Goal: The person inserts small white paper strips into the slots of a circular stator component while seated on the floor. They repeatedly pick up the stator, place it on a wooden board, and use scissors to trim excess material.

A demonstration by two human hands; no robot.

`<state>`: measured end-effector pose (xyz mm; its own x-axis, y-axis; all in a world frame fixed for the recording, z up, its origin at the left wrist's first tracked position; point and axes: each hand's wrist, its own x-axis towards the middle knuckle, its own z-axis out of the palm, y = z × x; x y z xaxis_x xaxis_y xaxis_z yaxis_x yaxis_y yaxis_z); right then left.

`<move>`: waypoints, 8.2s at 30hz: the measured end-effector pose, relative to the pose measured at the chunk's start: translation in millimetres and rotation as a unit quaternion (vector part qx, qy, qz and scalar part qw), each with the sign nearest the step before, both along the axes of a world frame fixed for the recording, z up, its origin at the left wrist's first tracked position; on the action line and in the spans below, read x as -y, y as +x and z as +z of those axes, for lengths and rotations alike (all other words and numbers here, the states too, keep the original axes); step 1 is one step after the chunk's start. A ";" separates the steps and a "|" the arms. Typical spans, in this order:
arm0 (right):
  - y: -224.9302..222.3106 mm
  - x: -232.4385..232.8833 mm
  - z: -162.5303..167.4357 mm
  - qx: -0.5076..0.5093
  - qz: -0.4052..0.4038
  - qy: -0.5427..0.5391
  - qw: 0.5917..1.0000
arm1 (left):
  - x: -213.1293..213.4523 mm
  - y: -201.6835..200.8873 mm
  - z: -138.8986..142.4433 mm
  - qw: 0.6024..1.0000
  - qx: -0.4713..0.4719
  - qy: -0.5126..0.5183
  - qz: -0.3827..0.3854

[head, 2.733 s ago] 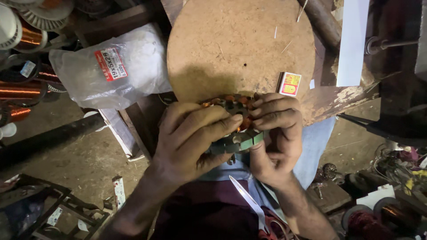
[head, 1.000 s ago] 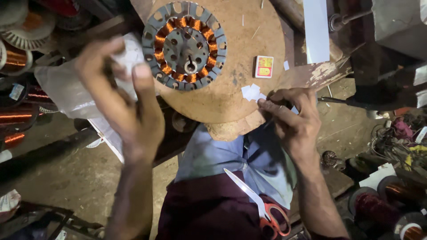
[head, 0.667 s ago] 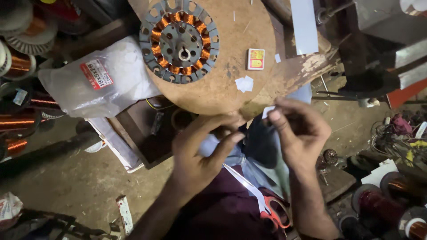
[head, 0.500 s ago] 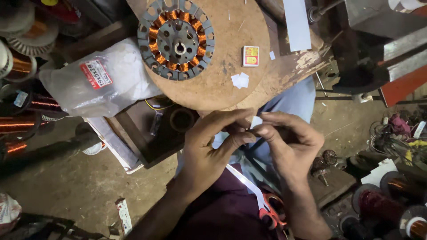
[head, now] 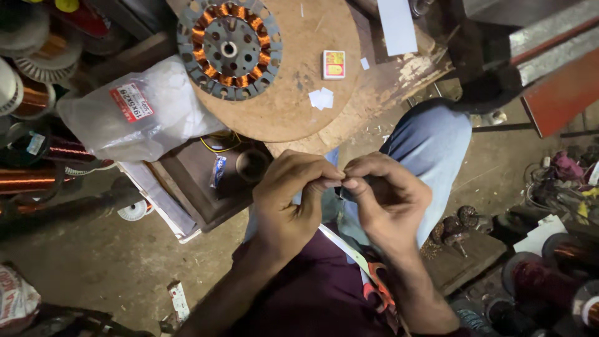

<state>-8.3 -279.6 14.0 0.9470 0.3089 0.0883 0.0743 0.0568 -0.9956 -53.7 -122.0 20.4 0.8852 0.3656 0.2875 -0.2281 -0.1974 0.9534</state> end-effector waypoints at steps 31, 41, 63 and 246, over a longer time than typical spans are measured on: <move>16.8 13.9 -23.4 0.009 -0.047 0.005 0.999 | -55.0 28.1 6.3 0.977 0.100 0.177 0.063; 43.4 26.9 -30.7 -0.025 -0.083 -0.077 0.993 | -184.3 142.1 -19.3 0.970 -0.012 0.239 -0.043; 19.1 4.2 7.6 -0.054 0.470 -0.416 0.776 | -107.3 53.4 -8.4 0.990 0.039 0.126 -0.039; 2.4 48.9 18.8 -0.013 -0.070 -0.032 0.997 | 19.8 6.5 22.5 0.975 -0.085 -0.127 -0.158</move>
